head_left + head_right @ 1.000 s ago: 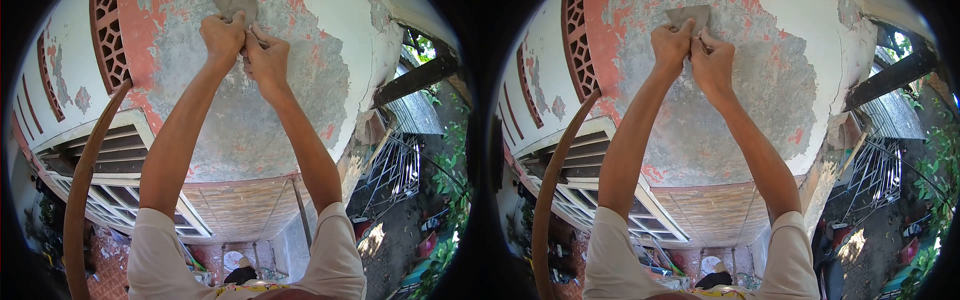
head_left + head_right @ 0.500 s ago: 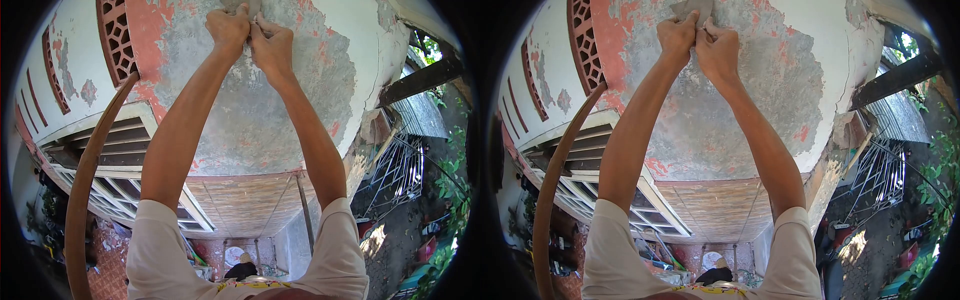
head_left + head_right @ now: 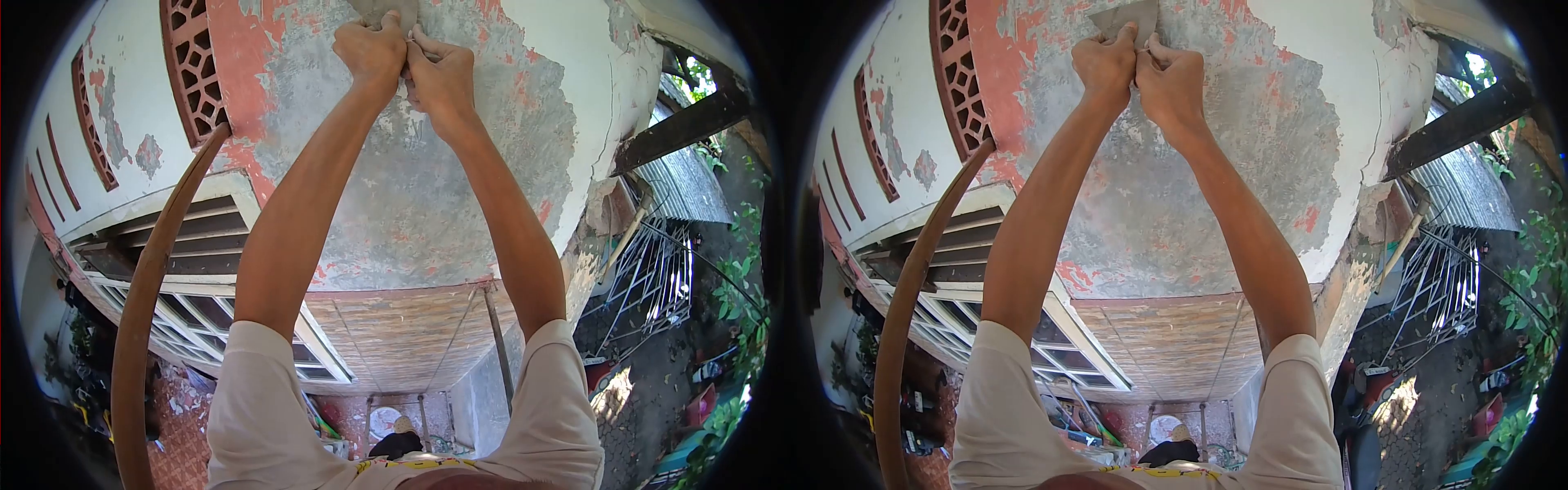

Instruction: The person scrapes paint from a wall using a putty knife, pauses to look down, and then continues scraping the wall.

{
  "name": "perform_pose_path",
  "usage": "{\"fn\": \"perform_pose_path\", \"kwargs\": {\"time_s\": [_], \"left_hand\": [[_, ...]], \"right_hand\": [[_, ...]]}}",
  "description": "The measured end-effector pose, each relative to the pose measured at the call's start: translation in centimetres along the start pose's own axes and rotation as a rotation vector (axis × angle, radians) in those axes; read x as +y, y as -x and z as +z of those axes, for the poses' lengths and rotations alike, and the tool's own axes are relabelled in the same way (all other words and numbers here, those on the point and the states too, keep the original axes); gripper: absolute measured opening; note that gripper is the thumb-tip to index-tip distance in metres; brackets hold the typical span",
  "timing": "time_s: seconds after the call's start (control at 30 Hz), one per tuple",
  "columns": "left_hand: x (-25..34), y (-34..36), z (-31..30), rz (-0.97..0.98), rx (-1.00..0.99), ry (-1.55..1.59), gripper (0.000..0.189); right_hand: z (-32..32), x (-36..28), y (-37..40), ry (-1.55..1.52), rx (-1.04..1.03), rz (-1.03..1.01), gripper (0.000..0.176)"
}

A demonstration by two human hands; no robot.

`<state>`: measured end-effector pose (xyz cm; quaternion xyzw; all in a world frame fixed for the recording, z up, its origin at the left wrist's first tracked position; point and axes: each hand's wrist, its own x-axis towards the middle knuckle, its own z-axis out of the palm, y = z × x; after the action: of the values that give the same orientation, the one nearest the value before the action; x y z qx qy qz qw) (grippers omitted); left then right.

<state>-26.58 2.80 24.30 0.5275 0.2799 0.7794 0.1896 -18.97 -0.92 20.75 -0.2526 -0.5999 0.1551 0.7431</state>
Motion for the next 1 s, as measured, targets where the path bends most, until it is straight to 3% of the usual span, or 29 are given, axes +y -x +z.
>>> {"fn": "perform_pose_path", "kwargs": {"time_s": [0.1,0.2,0.3,0.5,0.6,0.7,0.8,0.9,1.0], "left_hand": [[0.6,-1.5,0.3,0.056,0.012,-0.022,0.030],[1.3,-1.6,0.1,-0.072,-0.033,0.002,0.030],[0.5,-0.5,-0.6,0.024,-0.045,0.005,0.030],[0.4,-2.4,-0.1,0.028,-0.079,-0.003,0.030],[0.1,-2.7,0.0,0.231,-0.030,0.000,0.032],[0.2,-2.1,-0.7,0.016,-0.146,0.075,0.029],[0.4,-1.6,-0.6,0.093,-0.086,-0.056,0.029],[0.8,-2.4,0.2,0.017,-0.107,-0.014,0.028],[0.4,-2.6,0.1,0.171,-0.059,-0.220,0.031]], "right_hand": [[0.1,-1.3,-0.6,-0.049,0.002,0.058,0.027],[0.4,-1.7,-0.4,-0.088,0.002,0.083,0.028],[0.7,-0.4,0.2,-0.067,0.017,0.029,0.029],[1.2,-1.0,-0.5,-0.146,0.031,0.067,0.029],[1.6,-1.2,-0.3,-0.179,0.043,0.065,0.028],[1.7,-1.1,0.3,-0.168,0.063,0.065,0.028],[1.3,-1.8,0.7,-0.207,0.042,0.123,0.029],[1.1,-1.8,0.0,-0.233,0.036,0.113,0.029],[1.3,-1.8,0.2,-0.242,0.058,0.123,0.029]]}}
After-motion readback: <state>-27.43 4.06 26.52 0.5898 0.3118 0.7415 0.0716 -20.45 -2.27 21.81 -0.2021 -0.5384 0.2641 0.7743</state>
